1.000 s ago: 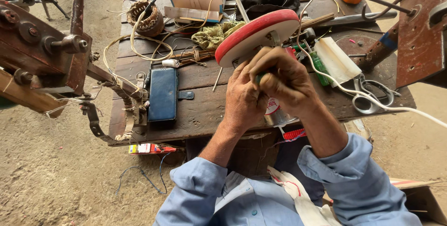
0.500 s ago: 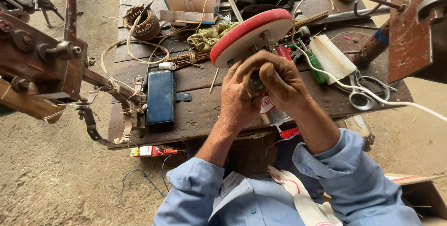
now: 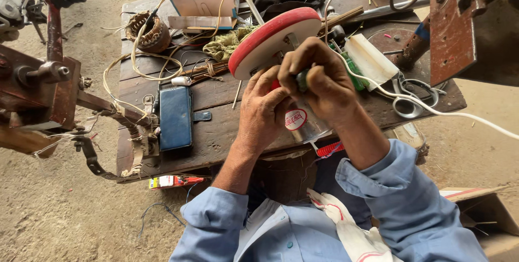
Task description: The person repairs a small electric motor by hand, using a screwdriver to tighten screws on the casing and adjusting the wires. They rotate the motor to access different sides and ensure the components are secured.
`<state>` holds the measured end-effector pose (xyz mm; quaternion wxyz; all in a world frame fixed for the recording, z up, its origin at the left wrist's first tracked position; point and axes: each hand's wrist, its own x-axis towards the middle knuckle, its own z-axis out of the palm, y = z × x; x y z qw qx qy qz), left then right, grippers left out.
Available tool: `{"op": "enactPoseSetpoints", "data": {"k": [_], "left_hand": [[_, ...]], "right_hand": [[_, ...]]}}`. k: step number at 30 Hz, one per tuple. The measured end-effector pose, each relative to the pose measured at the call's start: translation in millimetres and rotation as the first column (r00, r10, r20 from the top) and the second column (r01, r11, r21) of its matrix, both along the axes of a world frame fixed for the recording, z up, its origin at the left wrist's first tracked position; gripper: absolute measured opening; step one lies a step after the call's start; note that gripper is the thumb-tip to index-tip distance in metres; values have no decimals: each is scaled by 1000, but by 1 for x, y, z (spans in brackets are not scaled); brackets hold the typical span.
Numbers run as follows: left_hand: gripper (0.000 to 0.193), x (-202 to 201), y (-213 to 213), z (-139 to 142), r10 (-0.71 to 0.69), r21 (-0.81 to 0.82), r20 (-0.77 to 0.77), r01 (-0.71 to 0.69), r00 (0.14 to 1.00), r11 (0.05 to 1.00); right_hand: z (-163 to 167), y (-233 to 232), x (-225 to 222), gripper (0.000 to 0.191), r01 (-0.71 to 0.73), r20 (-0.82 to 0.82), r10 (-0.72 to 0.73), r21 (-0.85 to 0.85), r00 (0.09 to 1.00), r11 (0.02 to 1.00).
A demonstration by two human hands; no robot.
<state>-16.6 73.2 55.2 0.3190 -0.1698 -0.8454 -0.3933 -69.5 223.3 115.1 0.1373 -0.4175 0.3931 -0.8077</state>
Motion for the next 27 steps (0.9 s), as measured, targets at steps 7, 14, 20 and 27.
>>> {"op": "enactPoseSetpoints", "data": {"k": [7, 14, 20, 27], "left_hand": [[18, -3, 2, -6, 35, -167, 1, -34, 999, 985], [22, 4, -8, -27, 2, -122, -65, -10, 998, 992], [21, 26, -36, -49, 254, -222, 73, -233, 964, 947], [21, 45, -62, -54, 352, -409, 161, -262, 922, 874]], "right_hand": [[8, 26, 11, 35, 256, -169, -262, -54, 950, 965], [0, 40, 23, 38, 547, -302, -481, 193, 823, 815], [-18, 62, 40, 42, 648, -416, -509, 340, 753, 682], [-22, 75, 40, 46, 606, -276, -540, 341, 795, 719]]}}
